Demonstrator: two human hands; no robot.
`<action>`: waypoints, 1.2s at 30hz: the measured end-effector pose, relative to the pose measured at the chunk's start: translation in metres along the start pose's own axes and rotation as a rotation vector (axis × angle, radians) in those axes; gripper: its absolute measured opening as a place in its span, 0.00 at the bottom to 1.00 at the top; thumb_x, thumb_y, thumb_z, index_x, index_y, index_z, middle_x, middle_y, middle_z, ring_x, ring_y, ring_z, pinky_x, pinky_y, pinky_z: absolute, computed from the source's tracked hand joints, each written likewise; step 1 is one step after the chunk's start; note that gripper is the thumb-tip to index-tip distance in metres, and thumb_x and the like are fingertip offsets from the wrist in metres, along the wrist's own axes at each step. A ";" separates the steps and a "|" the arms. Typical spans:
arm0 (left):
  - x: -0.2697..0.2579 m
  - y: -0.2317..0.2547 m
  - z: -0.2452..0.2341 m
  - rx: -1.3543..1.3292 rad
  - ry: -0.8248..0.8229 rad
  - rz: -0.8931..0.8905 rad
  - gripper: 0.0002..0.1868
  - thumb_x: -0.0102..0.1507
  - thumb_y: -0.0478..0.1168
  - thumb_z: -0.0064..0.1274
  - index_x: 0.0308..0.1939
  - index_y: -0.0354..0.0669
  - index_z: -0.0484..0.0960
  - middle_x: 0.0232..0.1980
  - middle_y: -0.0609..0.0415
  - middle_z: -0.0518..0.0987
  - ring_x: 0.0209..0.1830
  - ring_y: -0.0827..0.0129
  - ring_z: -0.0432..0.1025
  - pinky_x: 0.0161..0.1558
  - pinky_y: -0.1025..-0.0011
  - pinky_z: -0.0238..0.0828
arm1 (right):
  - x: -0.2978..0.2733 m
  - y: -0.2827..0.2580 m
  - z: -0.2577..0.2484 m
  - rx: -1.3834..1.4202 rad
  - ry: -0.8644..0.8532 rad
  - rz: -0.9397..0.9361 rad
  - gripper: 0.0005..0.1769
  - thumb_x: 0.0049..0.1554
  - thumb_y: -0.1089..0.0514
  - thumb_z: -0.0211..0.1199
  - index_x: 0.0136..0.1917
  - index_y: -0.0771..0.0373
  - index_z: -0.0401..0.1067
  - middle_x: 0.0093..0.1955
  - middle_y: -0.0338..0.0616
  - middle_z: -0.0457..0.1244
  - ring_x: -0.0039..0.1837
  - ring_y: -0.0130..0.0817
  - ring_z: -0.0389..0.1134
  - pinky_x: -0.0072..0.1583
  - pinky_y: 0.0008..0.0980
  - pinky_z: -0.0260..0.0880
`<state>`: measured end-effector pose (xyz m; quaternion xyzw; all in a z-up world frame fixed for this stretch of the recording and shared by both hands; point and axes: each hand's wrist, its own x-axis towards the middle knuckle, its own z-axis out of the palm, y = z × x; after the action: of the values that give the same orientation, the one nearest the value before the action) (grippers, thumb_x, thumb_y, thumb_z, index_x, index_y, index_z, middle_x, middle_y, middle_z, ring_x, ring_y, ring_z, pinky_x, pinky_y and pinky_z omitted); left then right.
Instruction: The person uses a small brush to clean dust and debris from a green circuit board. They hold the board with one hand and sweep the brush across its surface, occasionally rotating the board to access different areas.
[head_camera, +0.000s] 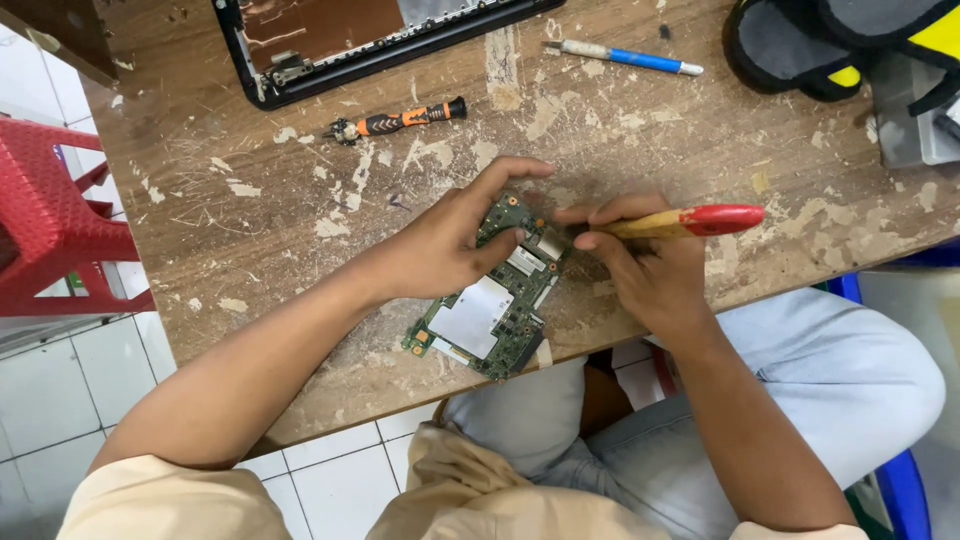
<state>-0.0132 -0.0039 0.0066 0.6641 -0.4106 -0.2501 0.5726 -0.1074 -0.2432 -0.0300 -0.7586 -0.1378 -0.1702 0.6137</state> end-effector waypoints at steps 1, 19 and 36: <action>0.000 0.001 0.000 0.000 0.004 0.001 0.31 0.70 0.22 0.47 0.77 0.34 0.61 0.67 0.29 0.79 0.74 0.32 0.71 0.75 0.36 0.60 | -0.001 0.000 -0.001 -0.001 -0.004 -0.002 0.11 0.69 0.62 0.67 0.56 0.69 0.66 0.56 0.59 0.75 0.59 0.45 0.79 0.58 0.35 0.78; -0.003 0.013 -0.007 0.042 -0.139 -0.111 0.36 0.73 0.28 0.46 0.83 0.39 0.50 0.69 0.18 0.76 0.71 0.21 0.71 0.67 0.27 0.66 | 0.010 -0.020 0.011 -0.199 -0.059 -0.169 0.05 0.68 0.70 0.65 0.55 0.71 0.71 0.58 0.68 0.73 0.58 0.61 0.78 0.56 0.47 0.79; 0.007 0.023 -0.014 0.014 -0.052 -0.168 0.30 0.73 0.29 0.47 0.80 0.38 0.61 0.66 0.22 0.79 0.67 0.27 0.76 0.62 0.35 0.77 | 0.009 -0.021 0.014 -0.234 0.224 -0.231 0.11 0.76 0.58 0.55 0.58 0.70 0.62 0.61 0.66 0.69 0.64 0.54 0.74 0.60 0.39 0.74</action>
<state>-0.0045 -0.0018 0.0329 0.6934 -0.3698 -0.3119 0.5340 -0.1062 -0.2250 -0.0105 -0.7803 -0.1339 -0.3375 0.5092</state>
